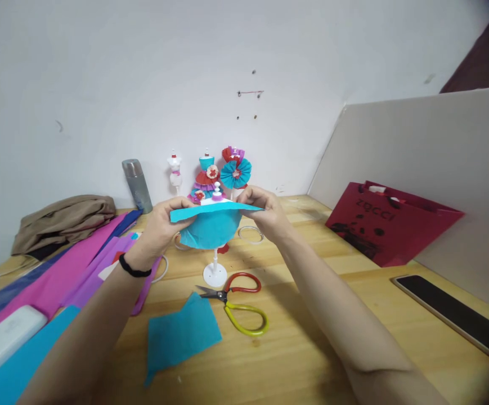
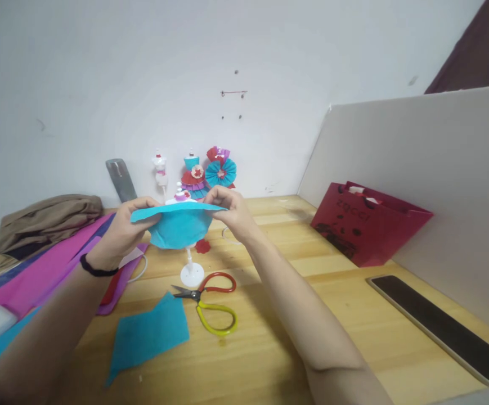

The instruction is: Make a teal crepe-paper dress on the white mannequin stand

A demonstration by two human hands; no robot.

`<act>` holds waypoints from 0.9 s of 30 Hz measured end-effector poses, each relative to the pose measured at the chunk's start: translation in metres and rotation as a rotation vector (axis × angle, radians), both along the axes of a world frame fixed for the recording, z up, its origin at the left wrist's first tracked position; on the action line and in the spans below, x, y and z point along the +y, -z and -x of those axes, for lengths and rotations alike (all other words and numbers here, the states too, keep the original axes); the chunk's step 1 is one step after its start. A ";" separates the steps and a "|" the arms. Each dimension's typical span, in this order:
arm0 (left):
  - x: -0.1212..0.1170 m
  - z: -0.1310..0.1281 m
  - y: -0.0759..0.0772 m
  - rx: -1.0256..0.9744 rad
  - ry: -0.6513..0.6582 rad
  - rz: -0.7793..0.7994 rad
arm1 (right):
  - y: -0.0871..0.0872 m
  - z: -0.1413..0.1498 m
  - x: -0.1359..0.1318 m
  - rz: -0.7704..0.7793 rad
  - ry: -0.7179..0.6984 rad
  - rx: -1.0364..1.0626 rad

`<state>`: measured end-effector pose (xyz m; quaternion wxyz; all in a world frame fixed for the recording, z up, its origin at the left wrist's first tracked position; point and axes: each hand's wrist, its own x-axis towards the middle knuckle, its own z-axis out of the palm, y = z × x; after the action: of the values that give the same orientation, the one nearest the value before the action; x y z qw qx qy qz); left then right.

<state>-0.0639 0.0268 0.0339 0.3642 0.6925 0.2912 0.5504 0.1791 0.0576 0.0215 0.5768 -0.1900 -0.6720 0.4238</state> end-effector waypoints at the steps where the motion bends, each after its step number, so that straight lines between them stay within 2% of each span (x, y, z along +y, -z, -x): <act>1: 0.000 0.000 0.001 0.003 -0.002 -0.004 | 0.000 0.000 0.000 0.010 0.010 -0.004; 14: 0.006 -0.013 0.011 -0.127 -0.097 0.000 | 0.002 0.013 0.000 0.015 0.153 0.017; 20: 0.006 -0.013 0.013 -0.128 -0.059 0.001 | 0.007 0.013 0.003 0.049 0.108 0.040; 27: 0.007 -0.014 0.013 -0.138 0.006 0.083 | 0.008 0.012 0.004 0.064 0.067 0.056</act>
<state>-0.0498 0.0334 0.0212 0.4136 0.6381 0.2859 0.5831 0.1670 0.0612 0.0138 0.6029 -0.2187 -0.6350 0.4307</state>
